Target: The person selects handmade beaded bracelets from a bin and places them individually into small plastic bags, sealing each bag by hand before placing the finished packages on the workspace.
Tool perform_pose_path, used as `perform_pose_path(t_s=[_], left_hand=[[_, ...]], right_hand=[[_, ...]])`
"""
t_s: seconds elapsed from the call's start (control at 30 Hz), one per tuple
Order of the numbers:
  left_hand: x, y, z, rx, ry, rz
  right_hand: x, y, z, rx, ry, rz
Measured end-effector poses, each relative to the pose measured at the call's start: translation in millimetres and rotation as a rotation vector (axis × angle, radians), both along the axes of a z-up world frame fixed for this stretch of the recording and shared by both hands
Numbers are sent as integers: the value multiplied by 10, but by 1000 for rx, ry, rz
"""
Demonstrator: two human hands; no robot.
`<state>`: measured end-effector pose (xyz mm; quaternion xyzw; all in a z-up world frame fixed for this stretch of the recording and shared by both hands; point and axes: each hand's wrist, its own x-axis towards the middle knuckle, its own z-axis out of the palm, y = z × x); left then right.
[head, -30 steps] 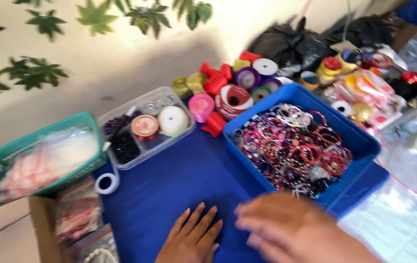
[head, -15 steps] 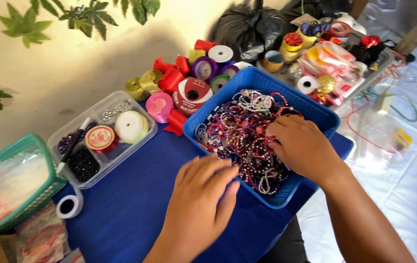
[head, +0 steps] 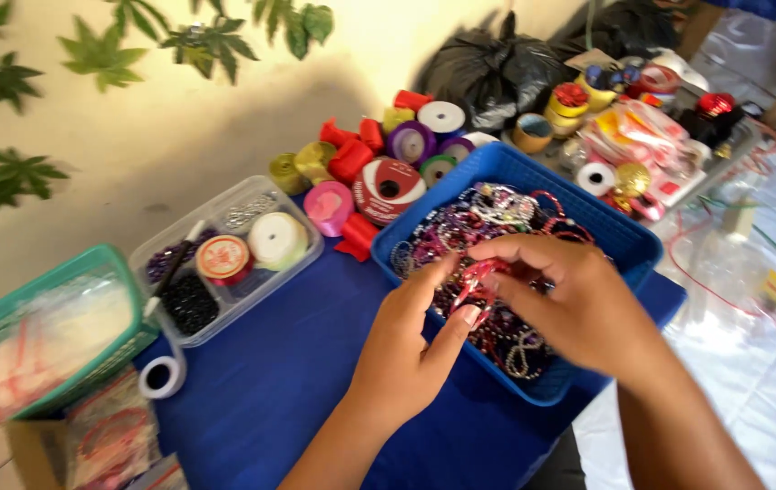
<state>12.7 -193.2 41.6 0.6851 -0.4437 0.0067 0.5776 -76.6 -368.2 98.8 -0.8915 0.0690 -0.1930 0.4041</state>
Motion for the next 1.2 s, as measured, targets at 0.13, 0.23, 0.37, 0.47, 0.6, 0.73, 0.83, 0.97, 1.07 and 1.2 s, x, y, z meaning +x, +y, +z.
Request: perform_pose_path(t_s=[0.13,0.23,0.37,0.47,0.6,0.73,0.83,0.97,1.07,1.2], left_hand=[[-9,429,25,-40,217,23],[9,944,-132,-29,255,150],[-28,1552,-518,-52,485,208],[-64,1768,-653,-23,643,259],[-44,1763,-608,145,618,381],[0,1726,-725,190,644,413],[13,1705,-796,136,767,419],[-20,1700,-741,87,754,459],[-29,1695,-719,106,753,469],[-39,1682,-607,224,759,515]], right_hand=[[78,591,-83,221,-118,85],[237,1068,-202,163,-223,188],[471,1591,-587,166,-56,397],[610,1763,-938,131,-6,412],[728,1734,-1170,213,96,378],[777,1658,-1457,617,263,447],[779,1622,-1497,555,281,420],[804,1667,-1496,675,299,415],[783,1667,-1498,646,288,412],[763,1641,-1508,593,303,374]])
